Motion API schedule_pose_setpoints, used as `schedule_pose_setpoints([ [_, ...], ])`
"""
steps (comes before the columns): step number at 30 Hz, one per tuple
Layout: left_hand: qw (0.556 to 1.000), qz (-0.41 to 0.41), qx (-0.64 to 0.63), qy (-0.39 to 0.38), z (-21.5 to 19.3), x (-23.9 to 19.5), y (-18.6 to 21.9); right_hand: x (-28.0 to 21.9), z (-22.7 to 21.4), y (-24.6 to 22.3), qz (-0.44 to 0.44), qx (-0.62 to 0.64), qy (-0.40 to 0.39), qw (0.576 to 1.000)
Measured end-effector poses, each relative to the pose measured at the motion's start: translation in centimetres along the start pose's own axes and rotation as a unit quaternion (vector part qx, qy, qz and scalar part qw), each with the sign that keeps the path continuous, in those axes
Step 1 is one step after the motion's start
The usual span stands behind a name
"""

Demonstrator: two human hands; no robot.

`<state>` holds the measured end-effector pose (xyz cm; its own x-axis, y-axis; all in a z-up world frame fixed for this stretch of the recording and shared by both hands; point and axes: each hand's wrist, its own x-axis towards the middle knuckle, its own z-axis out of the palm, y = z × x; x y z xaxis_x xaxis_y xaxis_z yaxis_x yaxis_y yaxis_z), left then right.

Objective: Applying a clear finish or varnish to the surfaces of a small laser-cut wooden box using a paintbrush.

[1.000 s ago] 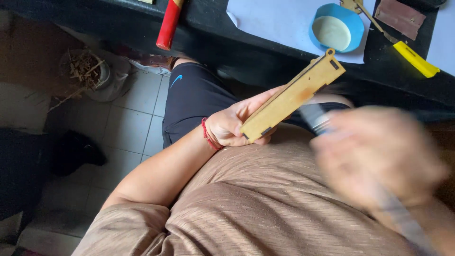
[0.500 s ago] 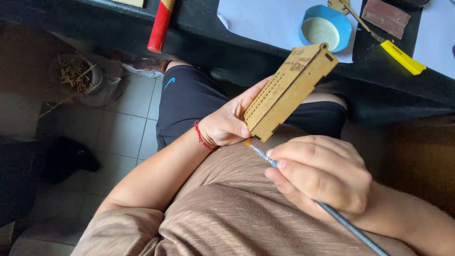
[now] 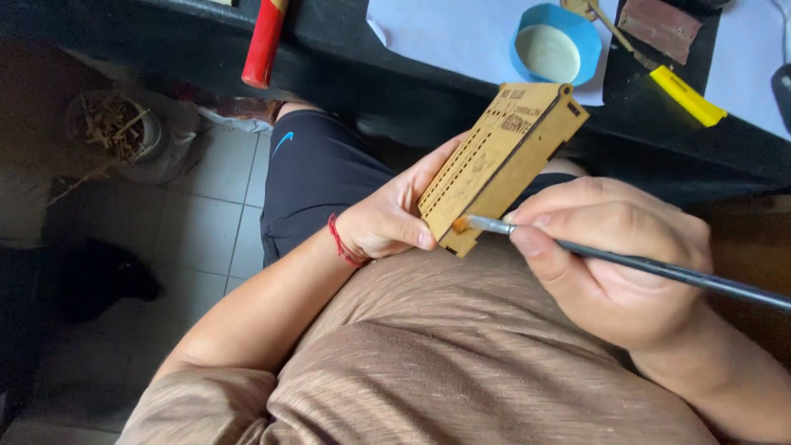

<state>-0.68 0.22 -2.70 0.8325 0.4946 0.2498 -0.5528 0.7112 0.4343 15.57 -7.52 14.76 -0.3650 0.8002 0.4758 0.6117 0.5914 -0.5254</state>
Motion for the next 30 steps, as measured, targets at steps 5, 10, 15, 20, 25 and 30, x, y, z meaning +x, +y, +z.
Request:
schedule_pose_setpoints([
  [5, 1.0, -0.005, 0.011, 0.019, -0.3, -0.3, -0.3, 0.0, -1.0, 1.7, 0.022, -0.056, 0.02, 0.998],
  [10, 1.0, 0.009, -0.006, 0.006, -0.3, -0.3, -0.2, -0.5, -1.8, 2.5, -0.067, -0.143, 0.042, 0.987],
  [15, 0.999, 0.024, 0.026, 0.034, 0.3, -0.1, -0.1, -1.8, -0.9, 1.9, -0.136, -0.184, 0.009, 0.973],
  [20, 0.999, 0.017, 0.024, 0.041, 0.1, -0.2, -0.3, -1.2, 0.3, -0.3, -0.142, -0.086, -0.055, 0.985],
  [25, 0.999, 0.013, 0.039, 0.031, 0.3, -0.2, -0.1, -0.9, 0.3, -0.9, -0.026, 0.074, -0.082, 0.994],
  [30, 0.999, 0.005, 0.033, 0.024, -0.3, -0.2, -0.2, -1.4, -1.6, 2.4, -0.001, -0.051, 0.006, 0.999],
])
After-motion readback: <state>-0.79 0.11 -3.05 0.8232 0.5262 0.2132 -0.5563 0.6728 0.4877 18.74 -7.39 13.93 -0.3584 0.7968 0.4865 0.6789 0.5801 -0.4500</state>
